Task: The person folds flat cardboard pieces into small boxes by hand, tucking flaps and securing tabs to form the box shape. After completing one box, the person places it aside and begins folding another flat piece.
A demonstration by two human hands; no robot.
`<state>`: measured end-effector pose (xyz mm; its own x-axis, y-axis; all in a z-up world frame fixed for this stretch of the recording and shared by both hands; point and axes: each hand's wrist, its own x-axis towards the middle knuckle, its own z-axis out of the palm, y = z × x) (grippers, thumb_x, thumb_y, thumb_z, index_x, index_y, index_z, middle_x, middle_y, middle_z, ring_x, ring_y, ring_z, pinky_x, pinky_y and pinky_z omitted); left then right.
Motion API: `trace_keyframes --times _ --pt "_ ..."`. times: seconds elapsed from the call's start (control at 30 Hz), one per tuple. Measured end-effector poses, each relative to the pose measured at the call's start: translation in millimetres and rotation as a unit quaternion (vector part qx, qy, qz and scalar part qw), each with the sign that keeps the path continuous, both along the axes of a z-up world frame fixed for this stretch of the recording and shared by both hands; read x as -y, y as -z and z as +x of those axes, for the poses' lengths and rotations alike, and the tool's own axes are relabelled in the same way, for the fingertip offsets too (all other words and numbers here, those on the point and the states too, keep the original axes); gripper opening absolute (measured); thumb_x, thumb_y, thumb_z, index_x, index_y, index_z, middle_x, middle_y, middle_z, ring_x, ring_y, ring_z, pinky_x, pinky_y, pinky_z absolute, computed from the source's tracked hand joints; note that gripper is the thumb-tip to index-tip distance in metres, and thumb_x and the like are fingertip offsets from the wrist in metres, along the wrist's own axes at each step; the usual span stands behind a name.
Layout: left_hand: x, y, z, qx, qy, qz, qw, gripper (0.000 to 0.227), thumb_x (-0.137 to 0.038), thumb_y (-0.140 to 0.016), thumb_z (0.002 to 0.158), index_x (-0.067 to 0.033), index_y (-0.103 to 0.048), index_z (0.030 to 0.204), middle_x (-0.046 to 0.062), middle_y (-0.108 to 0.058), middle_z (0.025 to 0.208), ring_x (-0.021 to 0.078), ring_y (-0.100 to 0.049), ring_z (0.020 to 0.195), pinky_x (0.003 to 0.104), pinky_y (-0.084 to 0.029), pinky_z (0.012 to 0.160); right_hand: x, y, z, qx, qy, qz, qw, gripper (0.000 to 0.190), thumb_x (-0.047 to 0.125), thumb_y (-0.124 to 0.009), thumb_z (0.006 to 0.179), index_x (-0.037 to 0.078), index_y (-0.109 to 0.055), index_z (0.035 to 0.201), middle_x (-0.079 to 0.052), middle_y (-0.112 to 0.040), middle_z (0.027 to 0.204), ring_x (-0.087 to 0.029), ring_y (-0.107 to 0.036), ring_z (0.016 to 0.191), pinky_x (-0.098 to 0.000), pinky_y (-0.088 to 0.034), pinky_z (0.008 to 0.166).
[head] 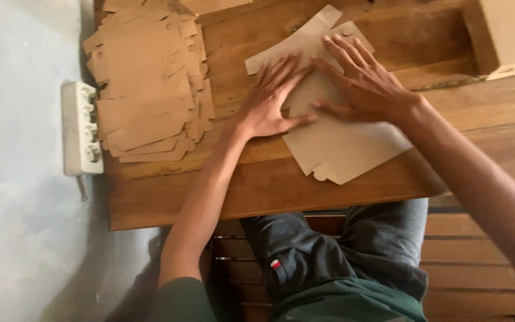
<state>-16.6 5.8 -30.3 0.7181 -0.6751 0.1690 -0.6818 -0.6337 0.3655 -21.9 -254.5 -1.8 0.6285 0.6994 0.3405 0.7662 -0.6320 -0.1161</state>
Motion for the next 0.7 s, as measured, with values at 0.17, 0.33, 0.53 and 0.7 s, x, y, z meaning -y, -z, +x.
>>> trace_keyframes --times 0.17,0.33,0.53,0.7 --pt "-2.1 5.5 5.0 -0.003 -0.006 0.038 0.999 0.133 -0.099 -0.054 0.071 -0.0103 -0.021 0.165 0.012 -0.006 0.172 0.0295 -0.008 0.163 0.056 -0.006 0.134 -12.2 0.4 21.4 -0.152 0.033 -0.047 0.987 0.097 0.071 -0.029 0.099 0.000 -0.019 0.164 -0.028 -0.007 0.169 -0.039 -0.004 0.157 -0.0505 -0.001 0.126" --pt "-19.5 14.0 19.8 0.001 -0.043 0.017 0.999 0.133 -0.099 -0.063 0.071 -0.0160 -0.021 0.166 0.017 -0.002 0.172 0.0352 -0.003 0.162 0.073 -0.004 0.127 -4.1 20.3 -7.5 -0.124 0.142 -0.028 0.982 0.089 0.061 -0.033 0.104 -0.003 -0.021 0.163 -0.033 -0.015 0.166 -0.043 -0.011 0.155 -0.0575 -0.009 0.123" --pt "-35.0 -0.9 22.2 -0.039 -0.075 0.000 0.996 0.136 -0.085 -0.086 0.071 -0.0152 -0.020 0.167 0.019 0.002 0.171 0.0365 -0.001 0.161 0.070 -0.005 0.127 -14.5 6.4 -99.1 -0.074 0.292 -0.115 0.947 0.086 0.064 -0.029 0.107 -0.002 -0.031 0.162 -0.041 -0.029 0.158 -0.054 -0.030 0.146 -0.0649 -0.030 0.116" --pt "-34.7 -15.4 20.1 -0.008 -0.077 -0.023 0.997 0.116 -0.059 -0.099 0.082 -0.0141 -0.030 0.164 0.017 -0.005 0.171 0.0348 -0.005 0.160 0.062 -0.007 0.130 -33.3 0.4 -150.8 0.115 0.333 -0.189 0.917 0.086 0.076 -0.037 0.103 0.008 -0.058 0.150 -0.031 -0.062 0.142 -0.041 -0.064 0.128 -0.0518 -0.055 0.098"
